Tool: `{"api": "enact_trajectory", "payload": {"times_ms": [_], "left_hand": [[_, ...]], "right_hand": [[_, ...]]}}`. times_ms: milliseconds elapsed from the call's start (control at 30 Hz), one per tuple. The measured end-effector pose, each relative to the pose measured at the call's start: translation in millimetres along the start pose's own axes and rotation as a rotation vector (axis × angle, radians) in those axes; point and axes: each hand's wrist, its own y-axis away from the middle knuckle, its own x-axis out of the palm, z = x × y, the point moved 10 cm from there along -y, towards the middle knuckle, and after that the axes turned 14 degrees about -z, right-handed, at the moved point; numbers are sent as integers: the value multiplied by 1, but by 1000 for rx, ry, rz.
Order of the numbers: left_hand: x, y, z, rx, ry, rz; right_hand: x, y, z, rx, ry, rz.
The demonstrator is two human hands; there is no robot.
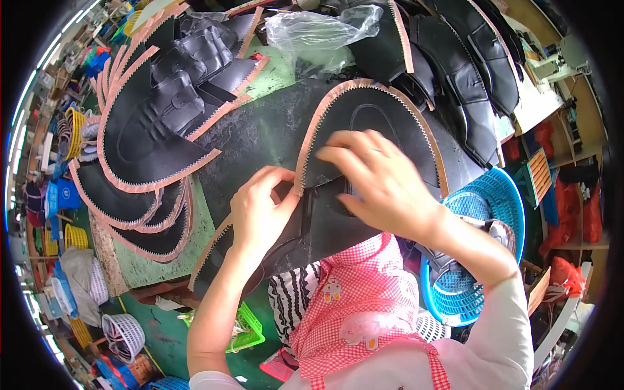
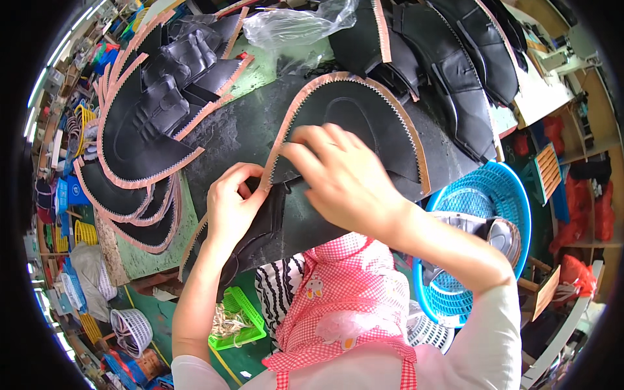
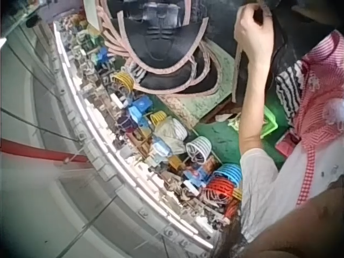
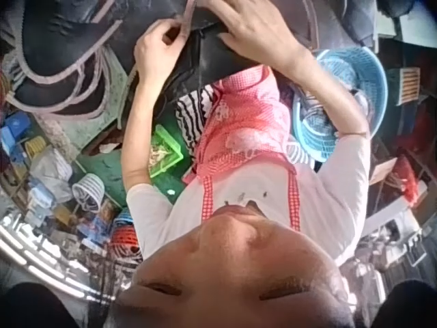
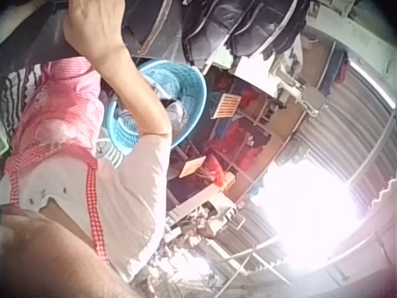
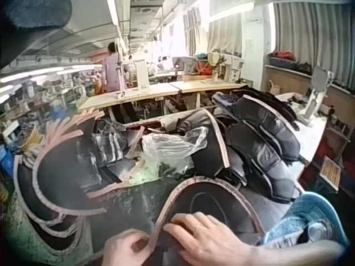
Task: Manually aligning and assembling leather shoe upper components at a factory workbench.
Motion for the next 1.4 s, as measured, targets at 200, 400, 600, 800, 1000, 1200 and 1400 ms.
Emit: {"api": "enact_trajectory", "payload": {"times_ms": [200, 400, 600, 800, 1000, 1200, 1400], "left_hand": [[0, 1, 1, -25, -31, 13], [9, -8, -42, 122, 71, -27], [60, -14, -48, 89, -36, 145], [87, -15, -36, -169, 213, 400], [103, -10, -16, -460, 449, 553], [101, -6, -13, -622, 580, 515], [97, -4, -16, -559, 461, 508]], "right_hand": [[38, 5, -51, 147, -119, 6], [47, 47, -110, 800, -384, 199], [24, 36, -102, 615, -901, -196], [17, 45, -110, 606, -837, -254], [10, 42, -103, 458, -707, -267], [9, 44, -101, 502, -683, -310], [2, 41, -92, 444, -568, -316]]}}
